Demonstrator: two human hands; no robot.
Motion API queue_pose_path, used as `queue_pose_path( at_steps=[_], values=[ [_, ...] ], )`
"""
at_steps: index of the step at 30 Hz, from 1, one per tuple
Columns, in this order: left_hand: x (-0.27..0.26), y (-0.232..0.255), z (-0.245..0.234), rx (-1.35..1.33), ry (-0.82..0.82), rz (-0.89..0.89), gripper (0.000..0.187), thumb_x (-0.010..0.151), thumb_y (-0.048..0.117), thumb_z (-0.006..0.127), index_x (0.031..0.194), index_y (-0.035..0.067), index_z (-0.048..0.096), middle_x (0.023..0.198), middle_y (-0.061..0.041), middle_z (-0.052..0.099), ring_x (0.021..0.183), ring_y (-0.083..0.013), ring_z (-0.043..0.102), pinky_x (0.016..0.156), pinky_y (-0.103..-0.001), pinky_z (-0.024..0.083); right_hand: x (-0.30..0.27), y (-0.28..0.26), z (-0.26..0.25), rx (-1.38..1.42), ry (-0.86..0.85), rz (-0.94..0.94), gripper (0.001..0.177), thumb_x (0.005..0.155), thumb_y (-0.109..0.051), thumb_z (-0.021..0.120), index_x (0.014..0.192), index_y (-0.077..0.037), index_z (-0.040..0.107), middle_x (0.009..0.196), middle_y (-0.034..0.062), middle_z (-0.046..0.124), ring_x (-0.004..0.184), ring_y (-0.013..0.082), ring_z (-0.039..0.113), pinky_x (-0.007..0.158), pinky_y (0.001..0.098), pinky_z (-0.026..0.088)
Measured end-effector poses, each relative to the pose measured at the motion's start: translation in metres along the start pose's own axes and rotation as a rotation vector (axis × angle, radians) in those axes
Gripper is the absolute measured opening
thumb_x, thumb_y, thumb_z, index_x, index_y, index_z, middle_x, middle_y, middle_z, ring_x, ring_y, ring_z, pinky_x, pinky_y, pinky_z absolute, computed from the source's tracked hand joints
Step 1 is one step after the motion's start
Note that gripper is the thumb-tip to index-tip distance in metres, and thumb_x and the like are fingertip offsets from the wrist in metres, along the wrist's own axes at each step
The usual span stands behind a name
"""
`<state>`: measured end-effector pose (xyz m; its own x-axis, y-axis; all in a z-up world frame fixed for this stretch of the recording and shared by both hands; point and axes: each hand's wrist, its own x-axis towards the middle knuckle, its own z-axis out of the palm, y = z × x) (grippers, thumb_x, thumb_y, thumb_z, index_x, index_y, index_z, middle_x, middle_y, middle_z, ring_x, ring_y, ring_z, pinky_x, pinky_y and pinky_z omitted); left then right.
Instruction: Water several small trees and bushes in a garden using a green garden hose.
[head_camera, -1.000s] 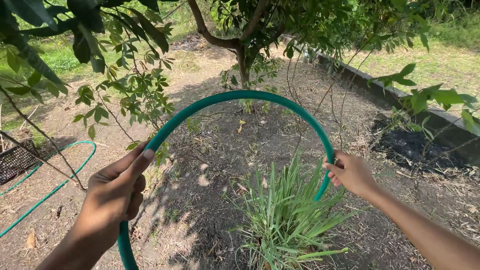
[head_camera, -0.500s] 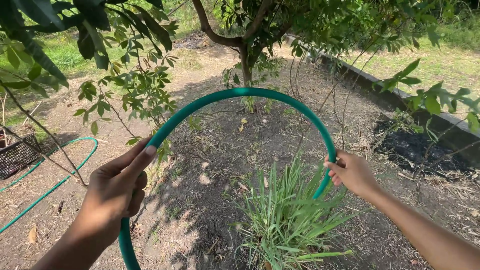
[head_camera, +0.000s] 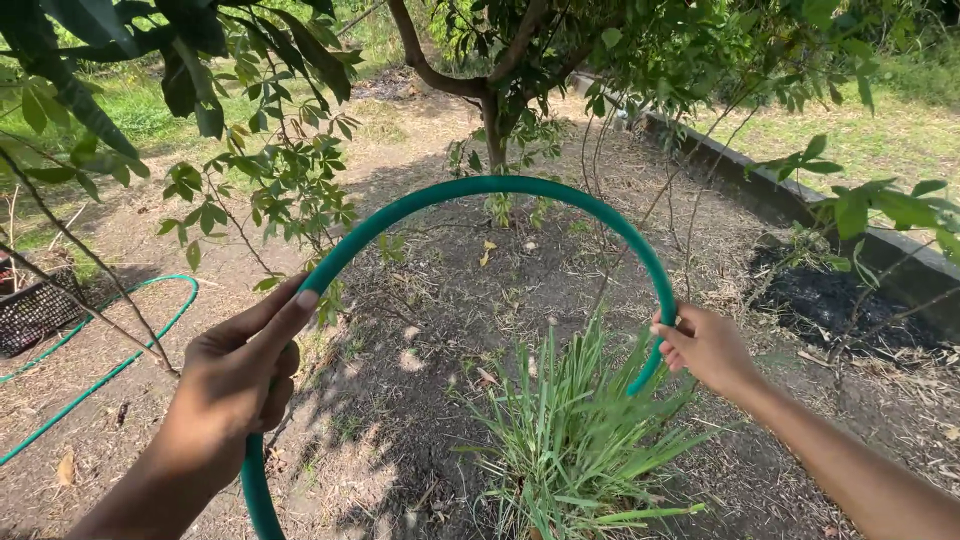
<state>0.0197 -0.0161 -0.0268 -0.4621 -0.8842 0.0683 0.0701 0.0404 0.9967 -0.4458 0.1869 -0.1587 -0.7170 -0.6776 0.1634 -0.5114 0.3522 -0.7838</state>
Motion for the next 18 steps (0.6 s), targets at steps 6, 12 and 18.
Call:
queue_pose_path(
  at_steps=[6, 12, 18],
  values=[
    [-0.003, 0.006, 0.001, 0.012, -0.028, 0.001, 0.047, 0.095, 0.038, 0.063, 0.135, 0.015, 0.07, 0.054, 0.004, 0.034, 0.037, -0.0074, 0.025, 0.034, -0.029, 0.016, 0.002, -0.004, -0.002, -0.019, 0.03, -0.021, 0.02, 0.097, -0.018, 0.064, 0.112, -0.006, 0.07, 0.079, 0.0104, 0.075, 0.064, 0.0154, 0.072, 0.062, 0.0309, 0.066],
    [-0.005, 0.011, 0.005, 0.01, 0.015, -0.034, 0.047, 0.094, 0.039, 0.064, 0.133, 0.014, 0.071, 0.054, 0.005, 0.035, 0.037, -0.0067, 0.024, 0.034, -0.028, 0.016, 0.004, -0.013, -0.002, -0.088, 0.019, 0.012, 0.022, 0.099, -0.02, 0.061, 0.114, -0.008, 0.07, 0.082, 0.0112, 0.076, 0.064, 0.0163, 0.075, 0.064, 0.0308, 0.068],
    [-0.007, 0.016, 0.009, 0.042, 0.09, -0.082, 0.045, 0.095, 0.039, 0.065, 0.135, 0.02, 0.071, 0.051, 0.004, 0.035, 0.036, -0.0076, 0.025, 0.035, -0.028, 0.016, 0.005, -0.021, -0.002, -0.063, -0.002, -0.017, 0.021, 0.097, -0.019, 0.063, 0.113, -0.009, 0.071, 0.082, 0.0108, 0.077, 0.065, 0.017, 0.075, 0.065, 0.0311, 0.067]
  ],
)
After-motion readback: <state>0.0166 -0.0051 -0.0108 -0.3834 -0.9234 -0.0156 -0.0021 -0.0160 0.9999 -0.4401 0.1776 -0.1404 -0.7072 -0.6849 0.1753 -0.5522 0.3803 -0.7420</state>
